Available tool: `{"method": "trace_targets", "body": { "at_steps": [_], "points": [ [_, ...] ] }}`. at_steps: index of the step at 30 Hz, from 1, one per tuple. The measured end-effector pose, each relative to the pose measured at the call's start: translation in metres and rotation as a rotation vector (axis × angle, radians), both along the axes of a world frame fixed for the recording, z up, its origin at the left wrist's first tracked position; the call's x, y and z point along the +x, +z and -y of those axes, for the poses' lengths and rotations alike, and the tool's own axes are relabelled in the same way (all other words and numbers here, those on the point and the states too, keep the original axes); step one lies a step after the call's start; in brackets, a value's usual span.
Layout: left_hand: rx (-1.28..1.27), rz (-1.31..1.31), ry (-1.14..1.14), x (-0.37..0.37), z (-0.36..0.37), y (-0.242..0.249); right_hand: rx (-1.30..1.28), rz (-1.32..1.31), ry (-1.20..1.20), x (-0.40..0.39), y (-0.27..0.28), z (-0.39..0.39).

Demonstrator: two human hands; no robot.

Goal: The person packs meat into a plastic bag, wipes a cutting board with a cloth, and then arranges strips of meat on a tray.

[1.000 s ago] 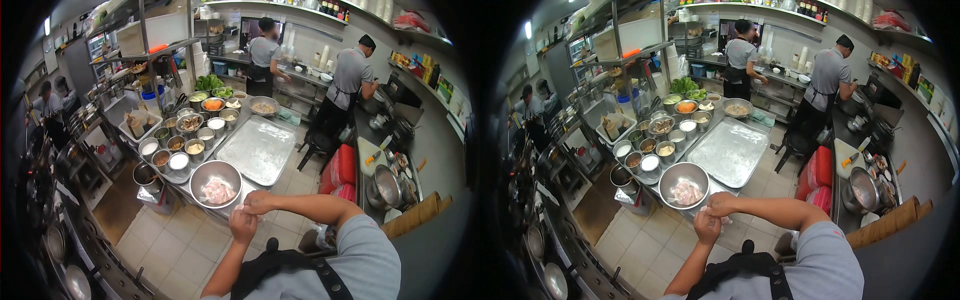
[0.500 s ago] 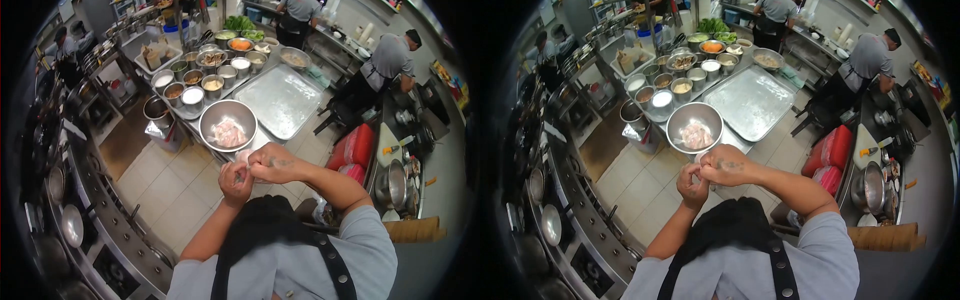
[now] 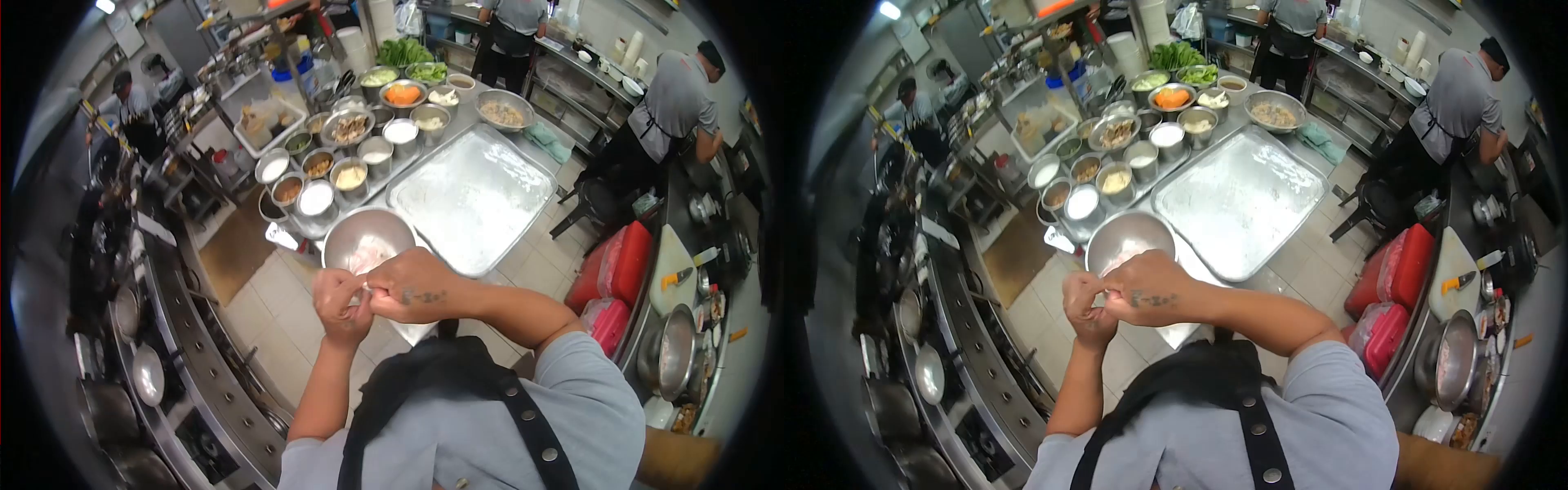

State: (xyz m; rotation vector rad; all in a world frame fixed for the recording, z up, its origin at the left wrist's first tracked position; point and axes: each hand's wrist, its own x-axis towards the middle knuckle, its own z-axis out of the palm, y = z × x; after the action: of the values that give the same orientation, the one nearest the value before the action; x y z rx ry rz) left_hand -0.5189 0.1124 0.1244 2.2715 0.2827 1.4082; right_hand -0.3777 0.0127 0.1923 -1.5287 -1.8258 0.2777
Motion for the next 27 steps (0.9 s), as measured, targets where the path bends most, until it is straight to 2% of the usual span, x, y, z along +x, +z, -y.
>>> {"method": "trace_targets", "body": {
  "at_steps": [3, 5, 7, 8, 9, 10, 11, 13, 15, 17, 21, 27],
  "points": [
    [0.160, -0.033, 0.057, 0.035, -0.026, 0.005, -0.031, -0.046, -0.075, 0.041, -0.027, -0.016],
    [-0.096, -0.242, 0.104, 0.050, -0.038, -0.004, 0.032, -0.218, -0.061, 0.067, -0.046, -0.017],
    [-0.381, -0.305, 0.128, 0.063, -0.048, -0.019, -0.118, -0.390, -0.090, 0.091, -0.055, -0.009],
    [-0.363, -0.302, 0.118, 0.072, -0.055, -0.028, -0.186, -0.409, -0.094, 0.104, -0.058, -0.005],
    [-0.379, -0.270, 0.204, 0.080, -0.061, -0.037, -0.257, -0.431, -0.098, 0.116, -0.063, -0.002],
    [-0.400, -0.241, 0.291, 0.087, -0.066, -0.043, -0.247, -0.435, -0.103, 0.126, -0.073, 0.001],
    [-0.392, -0.245, 0.285, 0.092, -0.071, -0.050, -0.222, -0.430, -0.123, 0.134, -0.084, 0.003],
    [-0.305, -0.279, 0.499, 0.101, -0.081, -0.057, -0.193, -0.432, -0.150, 0.145, -0.100, 0.010],
    [-0.342, -0.369, 0.566, 0.101, -0.090, -0.067, -0.182, -0.459, -0.184, 0.149, -0.109, 0.015],
    [-0.368, -0.578, 0.666, 0.104, -0.096, -0.073, -0.181, -0.466, -0.206, 0.146, -0.117, 0.018],
    [-0.308, -0.699, 0.647, 0.105, -0.102, -0.079, -0.198, -0.415, -0.261, 0.140, -0.120, 0.024],
    [-0.342, -0.614, 0.284, 0.068, -0.117, -0.099, -0.237, -0.323, -0.468, 0.113, -0.120, 0.046]
  ]
}}
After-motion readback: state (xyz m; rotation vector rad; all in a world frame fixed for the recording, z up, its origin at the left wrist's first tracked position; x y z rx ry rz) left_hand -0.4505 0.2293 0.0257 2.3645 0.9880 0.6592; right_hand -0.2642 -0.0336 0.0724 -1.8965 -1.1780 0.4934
